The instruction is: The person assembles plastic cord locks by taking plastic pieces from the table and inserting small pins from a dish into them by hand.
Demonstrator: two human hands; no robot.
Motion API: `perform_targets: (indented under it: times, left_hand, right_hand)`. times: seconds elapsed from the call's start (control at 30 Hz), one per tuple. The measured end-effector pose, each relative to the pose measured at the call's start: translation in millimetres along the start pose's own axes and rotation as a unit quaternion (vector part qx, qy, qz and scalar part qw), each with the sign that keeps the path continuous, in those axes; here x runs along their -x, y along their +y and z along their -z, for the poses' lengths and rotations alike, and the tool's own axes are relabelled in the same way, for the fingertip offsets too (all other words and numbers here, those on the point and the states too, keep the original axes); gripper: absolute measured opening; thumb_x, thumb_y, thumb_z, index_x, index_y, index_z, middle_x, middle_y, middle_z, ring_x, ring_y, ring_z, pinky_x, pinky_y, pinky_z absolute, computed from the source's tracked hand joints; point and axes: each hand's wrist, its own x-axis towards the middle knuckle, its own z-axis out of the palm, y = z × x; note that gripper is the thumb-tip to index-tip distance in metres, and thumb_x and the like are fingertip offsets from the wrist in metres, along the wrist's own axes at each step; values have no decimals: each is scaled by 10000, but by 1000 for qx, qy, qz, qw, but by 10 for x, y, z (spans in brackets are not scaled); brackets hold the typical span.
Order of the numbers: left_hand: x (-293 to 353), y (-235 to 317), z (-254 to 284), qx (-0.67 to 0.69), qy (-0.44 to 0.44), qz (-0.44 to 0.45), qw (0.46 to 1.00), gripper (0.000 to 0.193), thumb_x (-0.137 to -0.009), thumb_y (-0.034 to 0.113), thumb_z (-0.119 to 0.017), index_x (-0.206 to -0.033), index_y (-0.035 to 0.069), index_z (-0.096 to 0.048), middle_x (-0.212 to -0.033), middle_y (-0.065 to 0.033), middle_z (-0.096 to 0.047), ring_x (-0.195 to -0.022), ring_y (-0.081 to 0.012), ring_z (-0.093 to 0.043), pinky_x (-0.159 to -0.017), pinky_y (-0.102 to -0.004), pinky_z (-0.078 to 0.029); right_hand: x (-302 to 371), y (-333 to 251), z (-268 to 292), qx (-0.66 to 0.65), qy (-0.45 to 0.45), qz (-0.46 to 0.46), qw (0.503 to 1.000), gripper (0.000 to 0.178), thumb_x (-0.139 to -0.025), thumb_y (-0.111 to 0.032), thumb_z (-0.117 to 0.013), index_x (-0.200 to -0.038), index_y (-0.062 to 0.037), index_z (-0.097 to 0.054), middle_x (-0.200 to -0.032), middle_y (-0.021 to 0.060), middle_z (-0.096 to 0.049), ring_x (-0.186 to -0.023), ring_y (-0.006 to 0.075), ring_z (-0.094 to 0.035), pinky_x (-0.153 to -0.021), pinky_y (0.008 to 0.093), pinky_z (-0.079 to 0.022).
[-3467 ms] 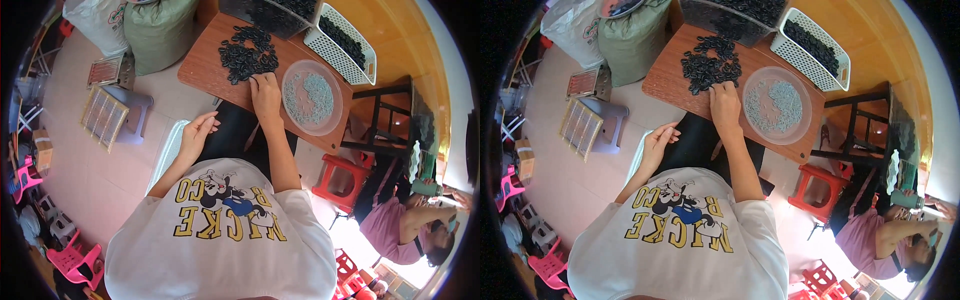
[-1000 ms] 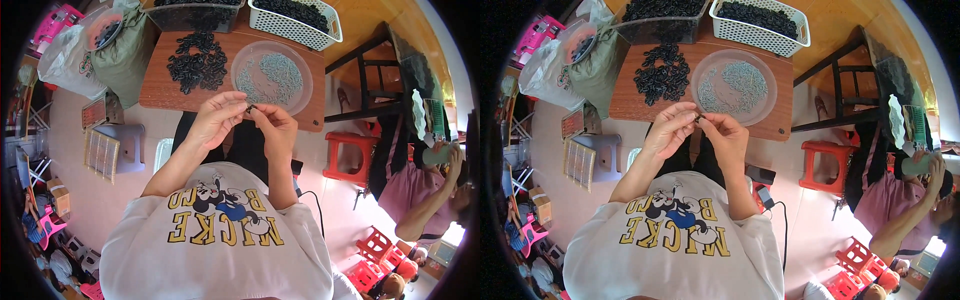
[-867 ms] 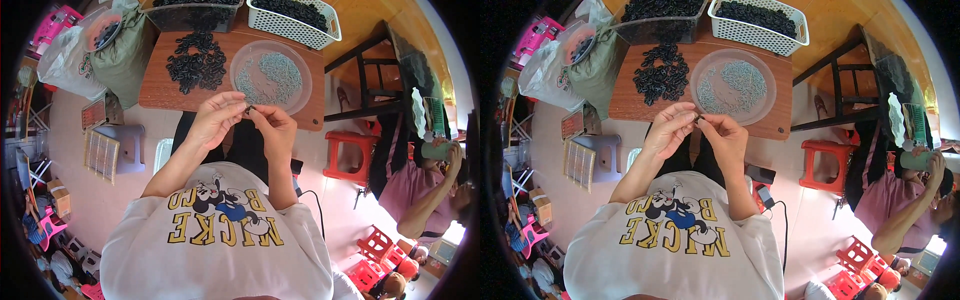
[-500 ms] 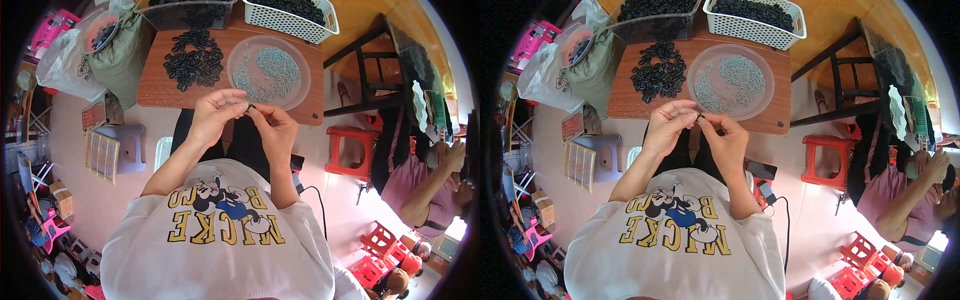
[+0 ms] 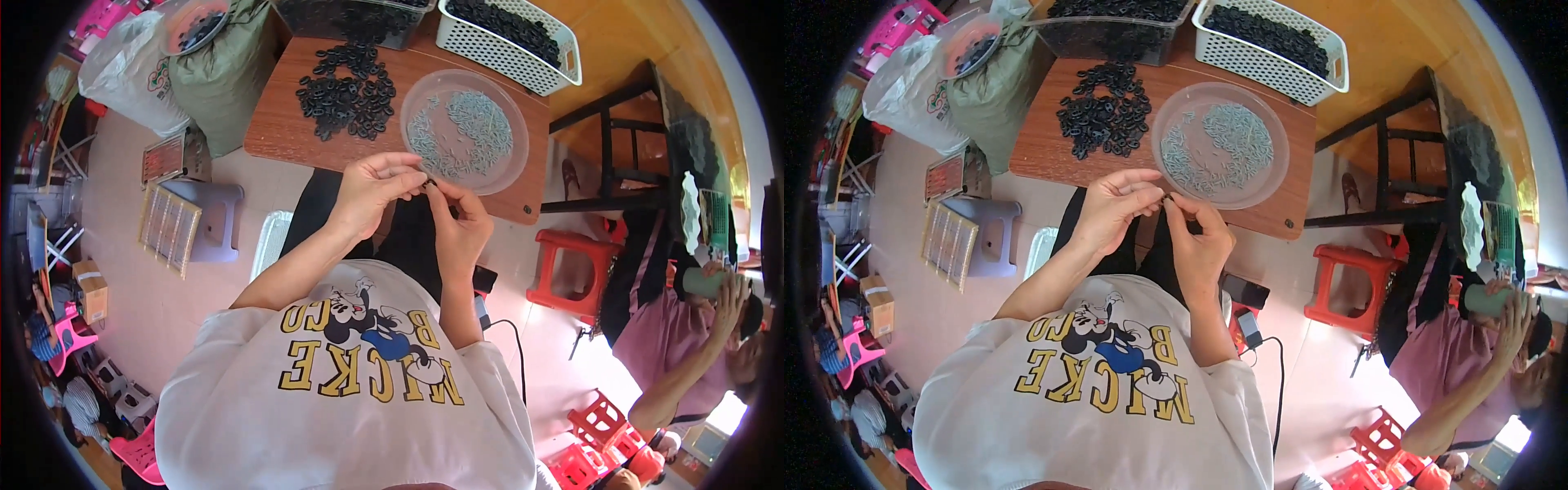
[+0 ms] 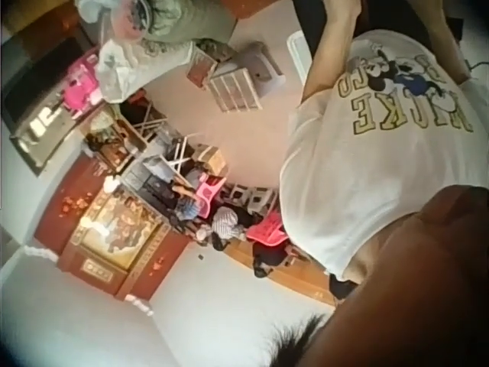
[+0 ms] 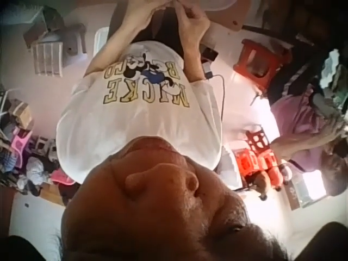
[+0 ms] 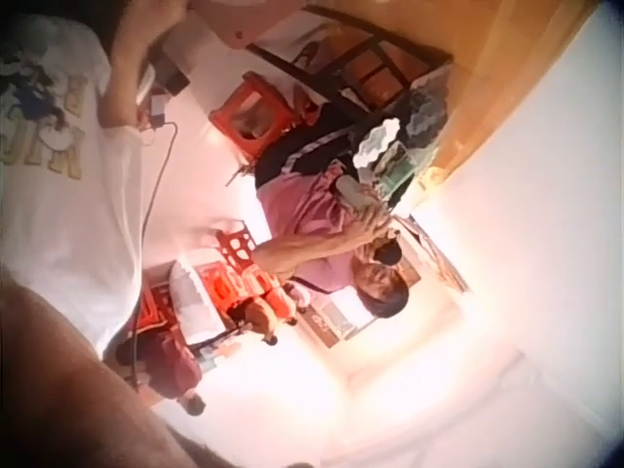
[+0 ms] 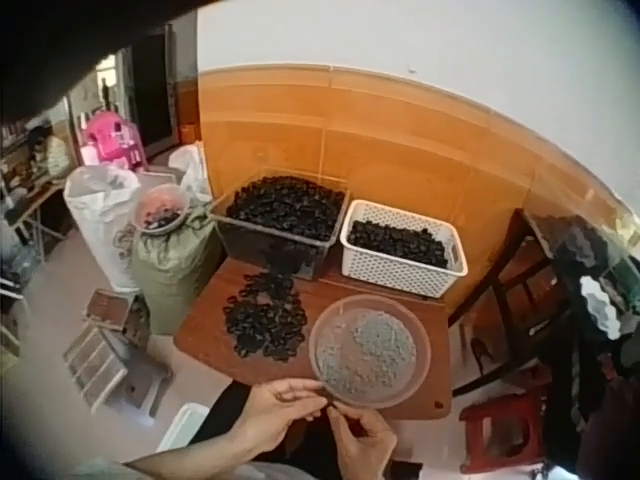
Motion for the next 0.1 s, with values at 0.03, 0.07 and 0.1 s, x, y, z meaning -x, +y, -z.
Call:
perform_targets:
  times: [0.03,0.07,0.1]
  left_hand:
    - [2,-15,15,0,-7,1,1000,308,-794,11,-659,-1087,-48,-587,-877,-102,-661,-753,-127,-633,-651,-208,-481]
    - [7,-20,23,-1,-13,2,1000,317,-793,11,-660,-1095,-48,-583,-881,-105,-662,-756,-132,-634,-655,-213,-481]
    - [24,-5,22,-3,-20,4,1000,337,-786,18,-671,-1103,-52,-578,-883,-116,-663,-783,-148,-635,-680,-225,-483]
  right_hand:
    - [5,-18,-6,27,-3,21,999,106,-764,-9,-681,-869,11,-678,-756,59,-657,-652,78,-581,-621,209,-455]
    - [19,-1,-8,21,0,12,1000,109,-767,-3,-677,-876,1,-680,-764,64,-660,-665,94,-590,-637,215,-460]
    - [39,24,-17,15,3,4,1000,114,-770,3,-672,-883,-9,-682,-773,69,-663,-678,109,-598,-652,222,-465]
